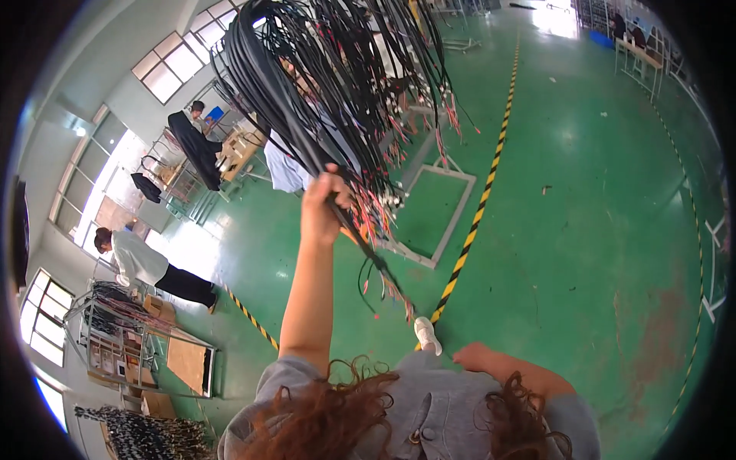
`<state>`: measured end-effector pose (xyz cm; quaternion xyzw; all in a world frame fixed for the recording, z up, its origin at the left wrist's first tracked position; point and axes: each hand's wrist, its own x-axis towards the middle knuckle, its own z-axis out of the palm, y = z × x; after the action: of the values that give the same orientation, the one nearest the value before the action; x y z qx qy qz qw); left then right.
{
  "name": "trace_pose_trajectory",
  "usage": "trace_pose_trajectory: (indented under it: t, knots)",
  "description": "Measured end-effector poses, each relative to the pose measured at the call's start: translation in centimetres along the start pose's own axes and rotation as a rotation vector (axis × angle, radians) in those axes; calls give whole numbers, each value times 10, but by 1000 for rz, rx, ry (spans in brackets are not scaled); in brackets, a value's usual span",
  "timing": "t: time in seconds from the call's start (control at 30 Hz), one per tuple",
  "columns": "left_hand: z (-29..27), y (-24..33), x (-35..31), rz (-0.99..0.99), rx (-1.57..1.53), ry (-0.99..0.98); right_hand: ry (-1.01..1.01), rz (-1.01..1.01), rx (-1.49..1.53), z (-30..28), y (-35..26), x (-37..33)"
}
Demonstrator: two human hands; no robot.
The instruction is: Organizing and sorting bunches of electrical wires in a factory setting.
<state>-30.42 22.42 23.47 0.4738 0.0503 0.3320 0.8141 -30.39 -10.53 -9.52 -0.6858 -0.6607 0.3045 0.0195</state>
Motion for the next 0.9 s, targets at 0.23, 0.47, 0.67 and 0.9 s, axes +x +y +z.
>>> trace_pose_trajectory:
  t: [0.23, 0.47, 0.67, 0.9]
  knots:
    - [-78, 56, -4, -59, 207, -54, 453, -128, 252, -255, 63, 121]
    - [-87, 57, 52, 93, 362, -258, 963, -406, 802, -602, -14, 179]
    - [-71, -18, 115, 106, 808, -425, 729, -511, 1028, -681, -72, 204]
    - [-61, -38, 160, 40, 1496, -283, 787, -688, 1269, -685, -70, 195]
